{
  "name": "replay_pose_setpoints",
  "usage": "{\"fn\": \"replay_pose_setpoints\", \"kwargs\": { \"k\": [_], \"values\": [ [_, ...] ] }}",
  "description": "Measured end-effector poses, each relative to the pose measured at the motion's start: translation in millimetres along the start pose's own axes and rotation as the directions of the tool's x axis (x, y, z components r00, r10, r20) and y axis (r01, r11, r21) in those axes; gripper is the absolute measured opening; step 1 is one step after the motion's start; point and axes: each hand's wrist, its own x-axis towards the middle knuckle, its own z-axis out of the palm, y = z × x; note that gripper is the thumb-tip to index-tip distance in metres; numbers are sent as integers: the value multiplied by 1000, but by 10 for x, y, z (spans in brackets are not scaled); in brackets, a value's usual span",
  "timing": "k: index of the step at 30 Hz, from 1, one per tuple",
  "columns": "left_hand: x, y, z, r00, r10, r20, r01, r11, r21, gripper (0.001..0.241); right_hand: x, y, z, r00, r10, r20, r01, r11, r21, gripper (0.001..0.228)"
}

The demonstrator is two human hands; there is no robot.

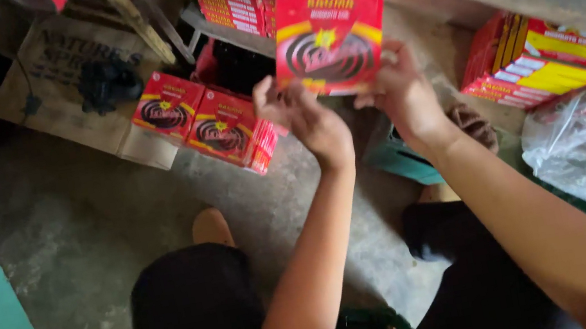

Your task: Restocking boxes of mosquito coils from a crate onto a store shelf.

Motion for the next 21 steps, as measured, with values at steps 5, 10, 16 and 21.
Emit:
{"fn": "replay_pose_setpoints", "kwargs": {
  "k": [5, 10, 16, 21],
  "values": [
    [-308, -282, -733, 999, -11, -36, 21, 959, 284, 31, -367, 586, -151, 989, 148, -22, -149, 984, -98, 35],
    [-554, -1119, -1436, 919, -307, -248, 363, 905, 221, 40, -321, 2144, -658, 936, 322, -144, -344, 923, -175, 32],
    [-805, -2230, -2595, 867, -434, -245, 487, 627, 608, 54, -302, 4101, -1179, 794, 418, -441, -566, 774, -284, 36],
    [-868, -3032, -3366, 796, -582, -164, 581, 662, 474, 72, -183, 4897, -1192, 731, 486, -479, -615, 774, -153, 41]
  ]
}}
